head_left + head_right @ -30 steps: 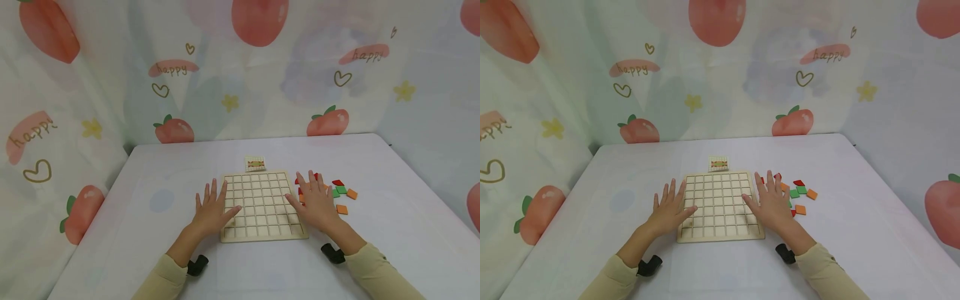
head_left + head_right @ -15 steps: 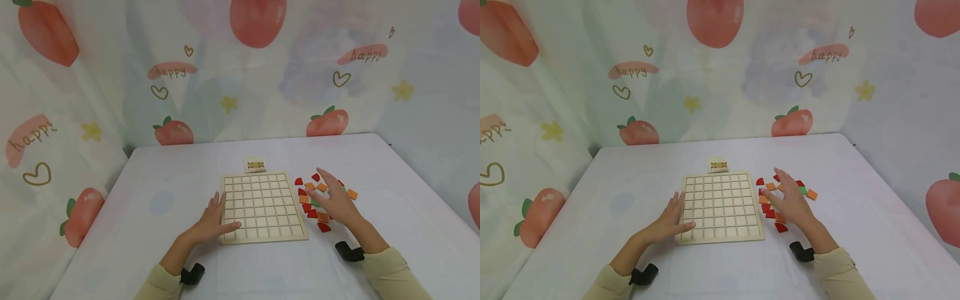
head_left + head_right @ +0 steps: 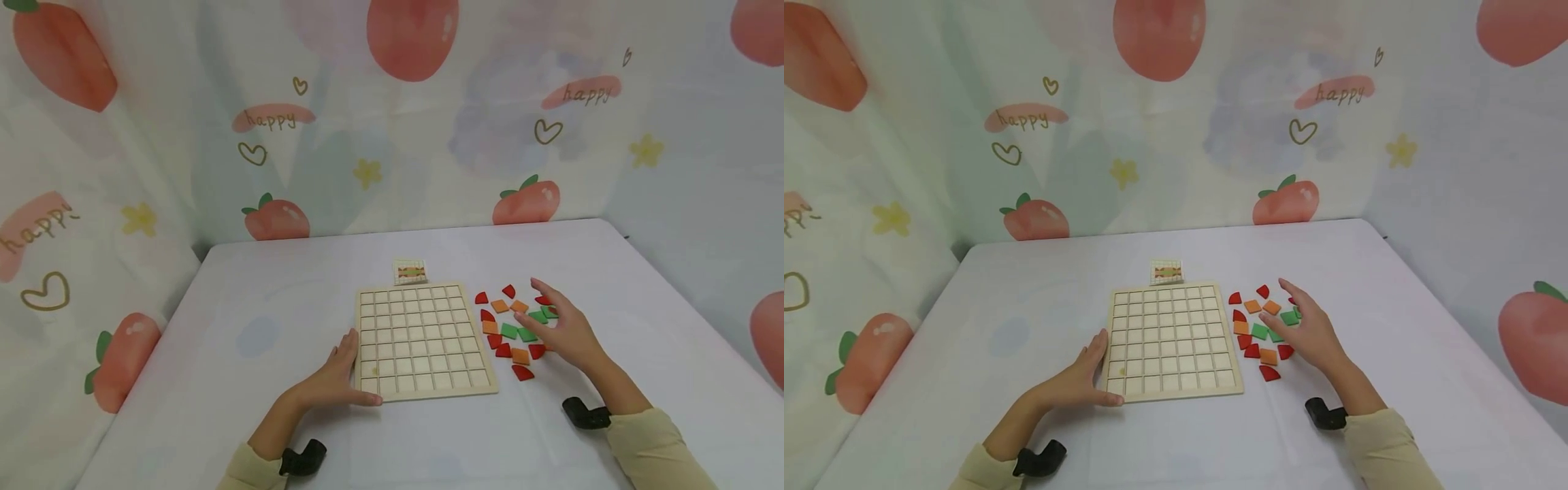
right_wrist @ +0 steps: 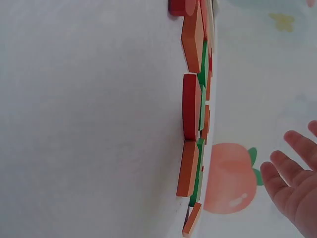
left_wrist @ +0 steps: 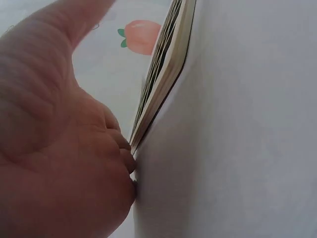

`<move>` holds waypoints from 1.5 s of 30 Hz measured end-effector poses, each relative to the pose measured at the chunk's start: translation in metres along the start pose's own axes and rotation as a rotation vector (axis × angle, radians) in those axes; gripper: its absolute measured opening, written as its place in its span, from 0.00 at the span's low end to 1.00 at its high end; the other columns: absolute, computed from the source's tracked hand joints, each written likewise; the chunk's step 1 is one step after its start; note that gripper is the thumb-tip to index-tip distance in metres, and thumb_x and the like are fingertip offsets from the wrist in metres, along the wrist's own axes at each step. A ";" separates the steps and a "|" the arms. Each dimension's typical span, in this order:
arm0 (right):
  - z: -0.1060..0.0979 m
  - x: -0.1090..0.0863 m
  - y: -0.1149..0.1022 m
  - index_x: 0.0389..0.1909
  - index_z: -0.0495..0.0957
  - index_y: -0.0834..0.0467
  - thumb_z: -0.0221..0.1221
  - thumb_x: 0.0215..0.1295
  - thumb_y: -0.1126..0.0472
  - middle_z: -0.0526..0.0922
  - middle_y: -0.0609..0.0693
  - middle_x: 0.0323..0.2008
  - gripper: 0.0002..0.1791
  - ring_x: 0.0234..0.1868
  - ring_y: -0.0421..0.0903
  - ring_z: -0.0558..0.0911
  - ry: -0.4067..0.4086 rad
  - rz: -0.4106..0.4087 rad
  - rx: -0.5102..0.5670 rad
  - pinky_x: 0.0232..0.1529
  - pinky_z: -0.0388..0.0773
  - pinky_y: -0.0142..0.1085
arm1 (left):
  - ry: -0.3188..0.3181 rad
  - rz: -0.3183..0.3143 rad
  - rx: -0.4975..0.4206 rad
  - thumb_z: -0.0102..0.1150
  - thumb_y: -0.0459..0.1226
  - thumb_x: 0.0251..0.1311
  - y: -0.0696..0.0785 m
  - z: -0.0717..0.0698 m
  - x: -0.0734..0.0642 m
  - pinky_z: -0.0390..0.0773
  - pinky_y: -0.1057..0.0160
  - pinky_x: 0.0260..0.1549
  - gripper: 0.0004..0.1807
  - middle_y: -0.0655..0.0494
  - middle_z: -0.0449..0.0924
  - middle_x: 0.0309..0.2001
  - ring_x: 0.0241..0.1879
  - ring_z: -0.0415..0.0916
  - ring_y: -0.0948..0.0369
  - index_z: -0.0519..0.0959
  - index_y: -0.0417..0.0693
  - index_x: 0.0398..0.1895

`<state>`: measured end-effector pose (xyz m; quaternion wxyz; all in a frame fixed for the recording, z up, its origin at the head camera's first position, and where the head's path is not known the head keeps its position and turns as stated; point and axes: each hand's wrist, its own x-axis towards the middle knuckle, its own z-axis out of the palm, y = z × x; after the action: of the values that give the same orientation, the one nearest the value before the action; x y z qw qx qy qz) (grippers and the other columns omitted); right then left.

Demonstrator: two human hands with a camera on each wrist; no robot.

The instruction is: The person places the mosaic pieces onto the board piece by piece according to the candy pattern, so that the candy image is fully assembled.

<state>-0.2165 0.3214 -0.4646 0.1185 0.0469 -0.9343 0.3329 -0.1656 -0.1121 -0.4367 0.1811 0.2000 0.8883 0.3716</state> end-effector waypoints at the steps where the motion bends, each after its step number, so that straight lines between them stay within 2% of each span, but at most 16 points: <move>1: 0.001 0.000 0.004 0.71 0.46 0.39 0.59 0.57 0.40 0.55 0.51 0.69 0.45 0.66 0.55 0.55 0.000 -0.005 -0.010 0.49 0.62 0.65 | -0.001 0.010 0.011 0.70 0.57 0.38 -0.001 0.001 0.000 0.33 0.53 0.64 0.70 0.45 0.27 0.71 0.69 0.25 0.55 0.30 0.39 0.70; 3: -0.006 -0.004 -0.003 0.72 0.48 0.43 0.60 0.56 0.40 0.57 0.54 0.68 0.46 0.65 0.57 0.56 -0.009 -0.003 0.007 0.50 0.63 0.64 | -0.005 0.032 0.040 0.71 0.58 0.36 -0.003 0.001 -0.001 0.32 0.53 0.64 0.72 0.45 0.26 0.71 0.69 0.24 0.55 0.30 0.39 0.70; 7: -0.018 -0.009 -0.001 0.70 0.54 0.46 0.61 0.54 0.40 0.61 0.55 0.65 0.44 0.63 0.57 0.60 -0.017 -0.007 0.048 0.50 0.67 0.58 | -0.007 0.073 0.082 0.71 0.59 0.34 -0.007 0.002 -0.001 0.33 0.52 0.64 0.73 0.43 0.25 0.71 0.69 0.23 0.53 0.30 0.36 0.70; 9: -0.024 -0.010 0.003 0.69 0.58 0.48 0.61 0.55 0.42 0.64 0.54 0.64 0.42 0.62 0.56 0.63 -0.023 -0.003 0.072 0.52 0.70 0.49 | 0.000 0.084 0.092 0.71 0.58 0.34 -0.007 0.002 -0.001 0.34 0.52 0.64 0.73 0.42 0.26 0.71 0.69 0.24 0.53 0.30 0.35 0.70; 10: -0.023 -0.009 0.014 0.68 0.59 0.46 0.61 0.54 0.41 0.66 0.52 0.63 0.41 0.61 0.54 0.64 -0.017 -0.008 0.068 0.52 0.71 0.43 | 0.004 0.086 0.093 0.72 0.58 0.35 -0.008 0.002 -0.001 0.34 0.52 0.64 0.73 0.42 0.26 0.71 0.69 0.24 0.52 0.30 0.35 0.69; 12: -0.027 -0.010 0.016 0.65 0.63 0.50 0.62 0.55 0.43 0.69 0.52 0.61 0.37 0.59 0.53 0.67 -0.007 -0.019 0.093 0.49 0.71 0.31 | 0.016 0.090 0.086 0.72 0.57 0.35 -0.008 0.002 -0.002 0.35 0.51 0.64 0.72 0.41 0.27 0.71 0.69 0.25 0.51 0.31 0.33 0.69; 14: -0.031 -0.013 0.016 0.65 0.65 0.50 0.62 0.56 0.45 0.70 0.53 0.60 0.36 0.59 0.53 0.68 -0.005 -0.014 0.117 0.48 0.70 0.26 | 0.019 0.088 0.087 0.72 0.56 0.35 -0.009 0.003 -0.002 0.35 0.51 0.64 0.72 0.41 0.28 0.71 0.69 0.25 0.52 0.31 0.34 0.69; 16: -0.035 -0.016 0.013 0.64 0.66 0.51 0.62 0.56 0.45 0.71 0.53 0.59 0.34 0.58 0.50 0.68 0.002 -0.004 0.138 0.47 0.70 0.24 | 0.023 0.086 0.088 0.72 0.56 0.35 -0.009 0.003 -0.002 0.35 0.51 0.64 0.72 0.42 0.28 0.71 0.69 0.26 0.52 0.32 0.34 0.69; 19: -0.043 -0.021 0.005 0.63 0.68 0.55 0.62 0.57 0.47 0.72 0.55 0.58 0.34 0.58 0.42 0.68 -0.005 0.013 0.168 0.47 0.69 0.22 | 0.029 0.089 0.092 0.72 0.56 0.36 -0.009 0.003 -0.001 0.34 0.52 0.64 0.71 0.43 0.29 0.71 0.69 0.26 0.53 0.32 0.35 0.70; 20: -0.045 -0.022 0.003 0.62 0.68 0.55 0.62 0.56 0.47 0.72 0.55 0.57 0.33 0.56 0.38 0.69 -0.002 0.022 0.168 0.45 0.67 0.18 | 0.031 0.093 0.094 0.72 0.56 0.36 -0.009 0.003 -0.001 0.35 0.52 0.64 0.71 0.43 0.29 0.71 0.69 0.26 0.53 0.33 0.35 0.70; 23: -0.055 -0.023 -0.005 0.60 0.69 0.61 0.63 0.57 0.50 0.74 0.55 0.55 0.32 0.54 0.31 0.69 -0.013 0.043 0.224 0.45 0.67 0.18 | 0.036 0.098 0.094 0.72 0.56 0.36 -0.008 0.003 0.000 0.35 0.52 0.64 0.70 0.43 0.30 0.71 0.69 0.26 0.53 0.33 0.35 0.70; 26: -0.063 -0.023 -0.007 0.58 0.69 0.65 0.62 0.59 0.54 0.76 0.51 0.53 0.30 0.52 0.30 0.69 -0.016 0.067 0.281 0.44 0.68 0.18 | 0.036 0.094 0.092 0.72 0.55 0.36 -0.008 0.002 0.000 0.35 0.52 0.64 0.70 0.43 0.30 0.71 0.69 0.26 0.53 0.33 0.35 0.70; 34: -0.072 -0.019 0.007 0.59 0.68 0.64 0.62 0.58 0.51 0.78 0.46 0.50 0.32 0.51 0.38 0.73 -0.028 0.144 0.278 0.41 0.69 0.17 | 0.040 0.090 0.079 0.72 0.57 0.36 -0.009 0.005 -0.001 0.35 0.51 0.64 0.70 0.43 0.30 0.71 0.69 0.27 0.52 0.34 0.35 0.70; 40: -0.072 -0.017 0.018 0.59 0.67 0.67 0.62 0.58 0.50 0.78 0.37 0.45 0.33 0.44 0.26 0.72 -0.049 0.167 0.309 0.40 0.69 0.17 | 0.038 0.084 0.074 0.71 0.58 0.35 -0.010 0.006 -0.001 0.34 0.51 0.64 0.71 0.43 0.30 0.71 0.69 0.26 0.52 0.34 0.35 0.70; 42: -0.072 -0.017 0.020 0.59 0.67 0.66 0.62 0.58 0.50 0.78 0.39 0.46 0.34 0.43 0.24 0.71 -0.066 0.183 0.297 0.39 0.69 0.17 | 0.035 0.082 0.079 0.71 0.58 0.35 -0.010 0.007 -0.001 0.34 0.51 0.64 0.71 0.43 0.30 0.71 0.69 0.26 0.52 0.34 0.34 0.70; 45: -0.072 -0.015 0.025 0.60 0.66 0.67 0.63 0.57 0.50 0.78 0.53 0.52 0.36 0.42 0.23 0.70 -0.101 0.204 0.277 0.39 0.70 0.18 | 0.034 0.081 0.083 0.71 0.58 0.36 -0.010 0.007 -0.001 0.35 0.51 0.64 0.70 0.43 0.30 0.71 0.69 0.26 0.53 0.34 0.35 0.70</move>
<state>-0.1920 0.3865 -0.4292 0.0293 -0.0156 -0.8842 0.4659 -0.1643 -0.1152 -0.4485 0.1421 0.2368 0.8971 0.3449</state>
